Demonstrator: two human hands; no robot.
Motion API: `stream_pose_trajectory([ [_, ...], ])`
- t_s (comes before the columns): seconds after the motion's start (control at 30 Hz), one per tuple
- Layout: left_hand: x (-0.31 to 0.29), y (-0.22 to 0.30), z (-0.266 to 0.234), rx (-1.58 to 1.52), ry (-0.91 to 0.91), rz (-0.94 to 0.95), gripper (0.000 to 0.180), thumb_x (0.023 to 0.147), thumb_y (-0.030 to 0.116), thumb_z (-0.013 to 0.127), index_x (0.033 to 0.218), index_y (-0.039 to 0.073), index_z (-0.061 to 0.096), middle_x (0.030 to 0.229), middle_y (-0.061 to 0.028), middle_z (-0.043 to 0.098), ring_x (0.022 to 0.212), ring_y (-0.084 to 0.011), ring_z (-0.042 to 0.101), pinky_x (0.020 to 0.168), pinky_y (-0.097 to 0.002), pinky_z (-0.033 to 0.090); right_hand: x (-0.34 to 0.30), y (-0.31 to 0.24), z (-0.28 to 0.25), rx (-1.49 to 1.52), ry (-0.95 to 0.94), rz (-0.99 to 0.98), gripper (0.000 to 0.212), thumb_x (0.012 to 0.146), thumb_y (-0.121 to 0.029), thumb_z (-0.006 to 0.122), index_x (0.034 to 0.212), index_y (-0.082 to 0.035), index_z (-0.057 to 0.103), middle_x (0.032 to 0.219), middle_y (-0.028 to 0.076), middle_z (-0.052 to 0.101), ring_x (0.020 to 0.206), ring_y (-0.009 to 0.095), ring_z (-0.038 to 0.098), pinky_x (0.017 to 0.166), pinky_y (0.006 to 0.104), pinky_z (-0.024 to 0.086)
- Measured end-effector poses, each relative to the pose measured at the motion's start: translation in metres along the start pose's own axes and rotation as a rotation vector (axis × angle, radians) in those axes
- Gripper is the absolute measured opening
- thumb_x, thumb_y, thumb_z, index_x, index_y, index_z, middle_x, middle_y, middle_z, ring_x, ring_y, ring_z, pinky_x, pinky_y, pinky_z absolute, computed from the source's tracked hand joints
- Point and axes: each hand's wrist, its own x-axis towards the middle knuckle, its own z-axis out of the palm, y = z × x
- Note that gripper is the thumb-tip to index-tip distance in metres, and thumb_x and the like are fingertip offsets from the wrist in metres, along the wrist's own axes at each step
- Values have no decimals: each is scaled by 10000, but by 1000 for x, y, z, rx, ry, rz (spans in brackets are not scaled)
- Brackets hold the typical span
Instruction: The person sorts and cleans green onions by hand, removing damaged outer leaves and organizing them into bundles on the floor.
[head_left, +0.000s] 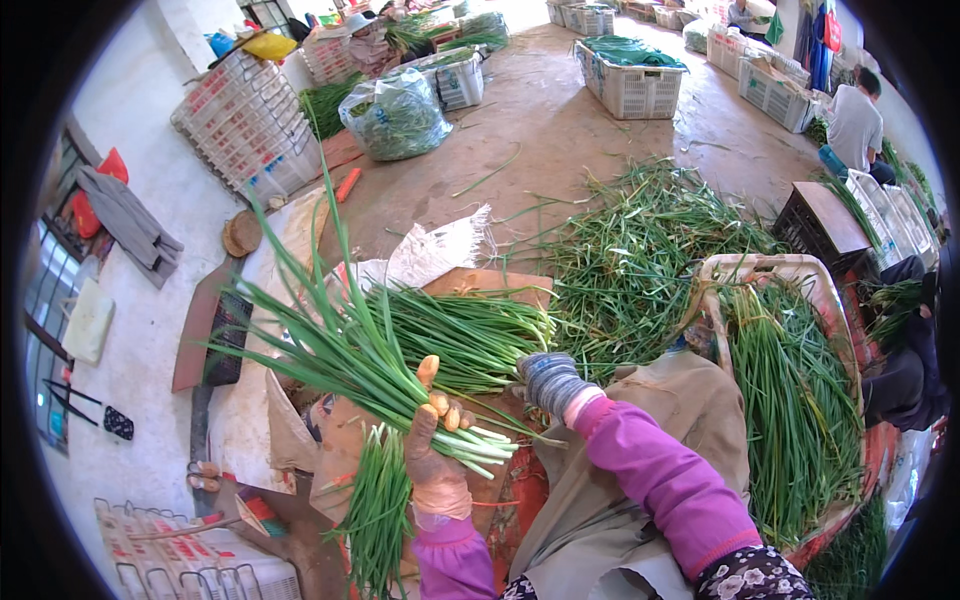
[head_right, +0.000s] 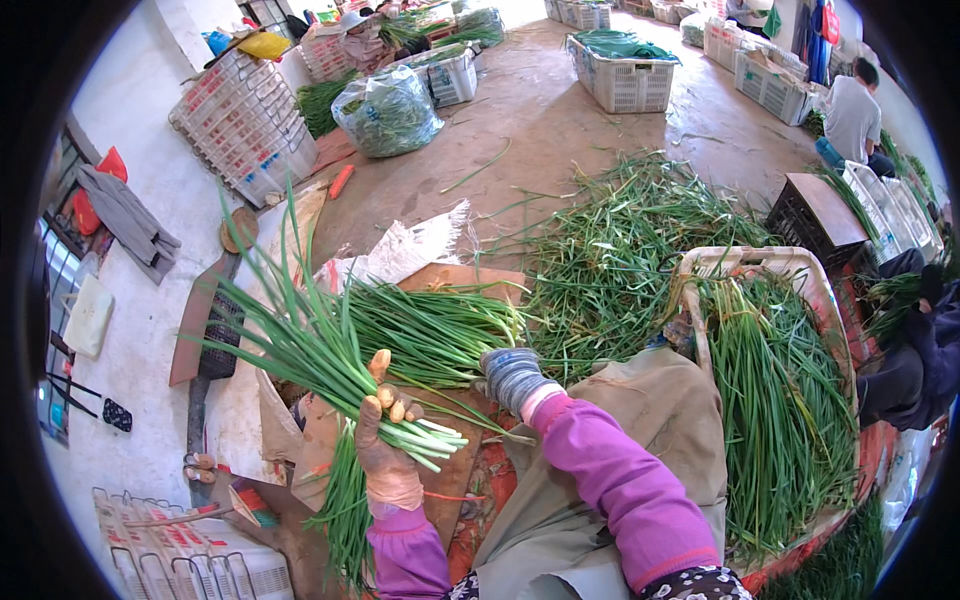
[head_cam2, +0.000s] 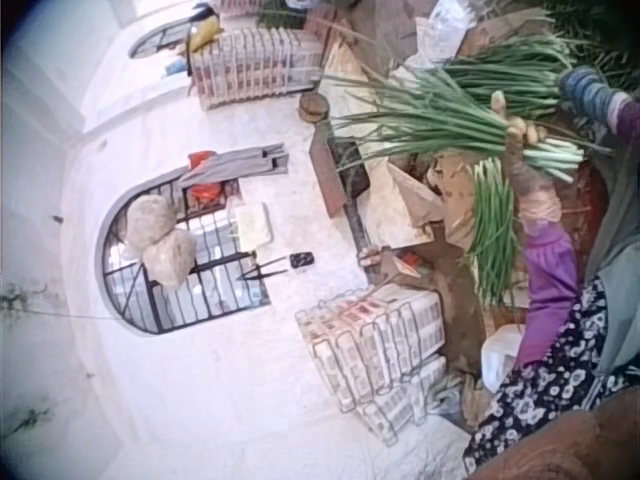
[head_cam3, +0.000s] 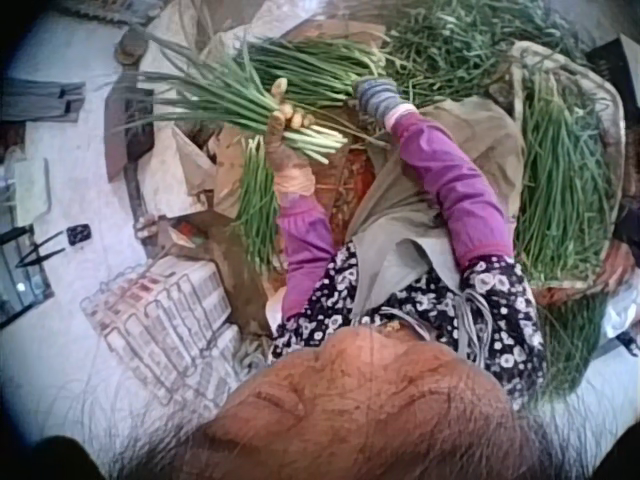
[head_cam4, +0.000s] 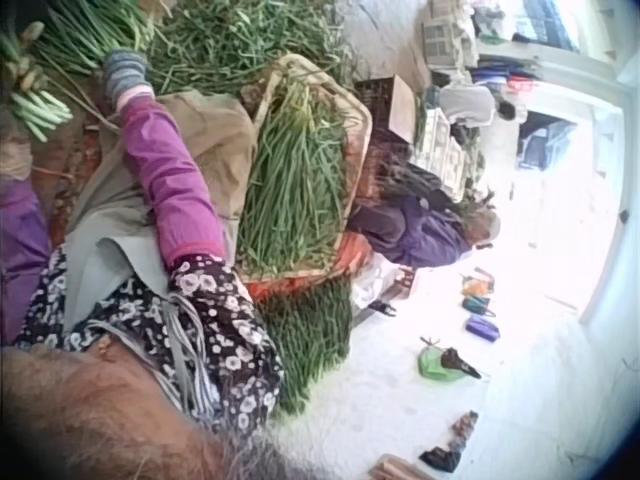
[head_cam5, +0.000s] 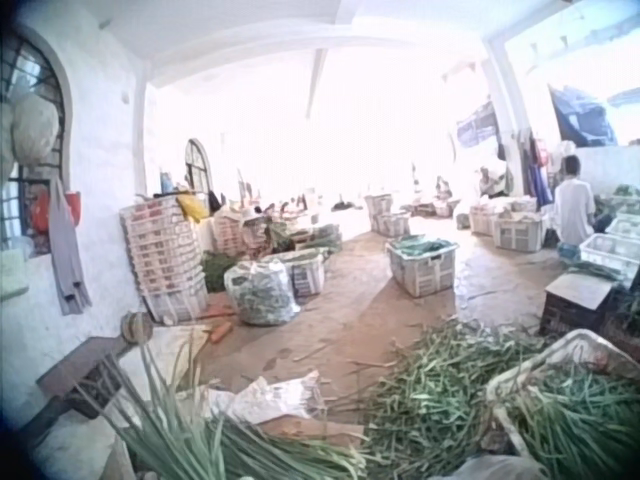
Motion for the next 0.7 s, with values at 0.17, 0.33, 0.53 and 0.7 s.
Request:
stream_pose_trajectory([
  [0.17, 0, -4, -18, -23, -41, -39, 532, 827, 90, 627, 1296, 6, 390, 772, -8, 531, 600, -81, 451, 539, -221, 372, 3, 7, -21, 285, 32, 178, 216, 830, -268, 581, 916, -73, 615, 772, 115, 631, 748, 286, 617, 684, 378, 482],
  [0.33, -6, -6, -29, -7, 58, -22, 506, 801, 59, 641, 1260, 36, 430, 797, -28, 564, 626, -102, 510, 556, -257, 413, -2, 37, -21, 1783, 725, -30, 146, 876, -182, 526, 923, -60, 591, 768, 57, 631, 600, 102, 561, 524, 252, 475],
  [0.53, -3, -10, -27, 46, 170, -12, 463, 783, 19, 645, 1209, 42, 466, 951, -103, 616, 702, -144, 567, 563, -262, 477, 6, 33, -28, 90, 14, 232, 375, 805, -399, 555, 1037, -110, 611, 1019, 132, 626, 959, 311, 594, 815, 407, 479],
  [0.7, -5, -15, -25, 77, 206, -37, 431, 779, 1, 634, 1180, 45, 481, 966, -108, 626, 710, -151, 576, 554, -266, 481, 0, 5, -11, -172, -150, 42, 318, 802, -390, 563, 976, -134, 637, 859, 108, 655, 842, 289, 632, 729, 397, 497],
])
